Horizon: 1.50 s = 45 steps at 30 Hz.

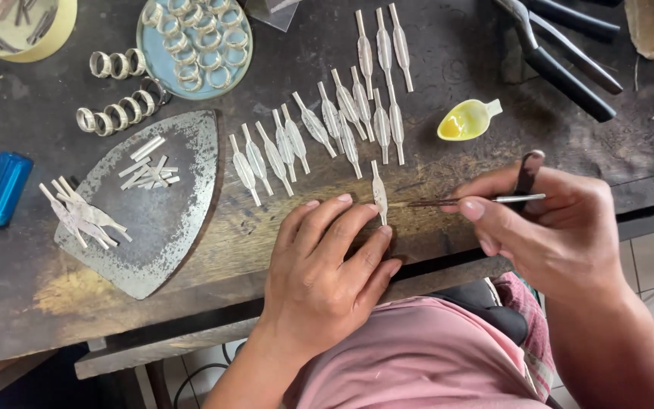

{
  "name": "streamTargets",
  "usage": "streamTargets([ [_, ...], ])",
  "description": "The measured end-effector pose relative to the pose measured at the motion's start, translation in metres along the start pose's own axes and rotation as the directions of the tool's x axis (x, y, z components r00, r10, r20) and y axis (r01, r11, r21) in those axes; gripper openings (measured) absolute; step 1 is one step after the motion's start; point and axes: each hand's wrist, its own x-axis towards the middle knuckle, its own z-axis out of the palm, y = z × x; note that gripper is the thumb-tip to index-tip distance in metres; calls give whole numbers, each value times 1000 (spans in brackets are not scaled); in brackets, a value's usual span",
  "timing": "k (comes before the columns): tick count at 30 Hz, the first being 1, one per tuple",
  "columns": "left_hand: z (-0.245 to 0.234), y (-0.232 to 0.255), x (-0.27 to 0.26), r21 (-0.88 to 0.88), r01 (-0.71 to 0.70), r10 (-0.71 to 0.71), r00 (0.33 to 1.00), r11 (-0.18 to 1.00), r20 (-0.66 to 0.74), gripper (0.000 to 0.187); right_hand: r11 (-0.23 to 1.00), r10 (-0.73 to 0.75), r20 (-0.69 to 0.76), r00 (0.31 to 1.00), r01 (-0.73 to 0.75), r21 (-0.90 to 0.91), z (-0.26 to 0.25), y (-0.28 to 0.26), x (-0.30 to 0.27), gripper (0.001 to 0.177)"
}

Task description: Applying adhesive to small silver jewelry components using a fine brush and tweezers on a workbench.

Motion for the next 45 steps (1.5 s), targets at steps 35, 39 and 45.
streamTargets([
  [35,1,-1,-1,-10,15,-15,1000,1000,6,20,986,-39,-51,998,30,-164,12,0,2,9],
  [39,1,-1,0,-12,13,-13,1000,1000,7,20,985,-51,-58,997,40,-168,14,1,5,10],
  [45,0,-1,0,-16,11,-11,1000,1000,13,19,999,-23,-79,997,26,42,9,5,3,10],
])
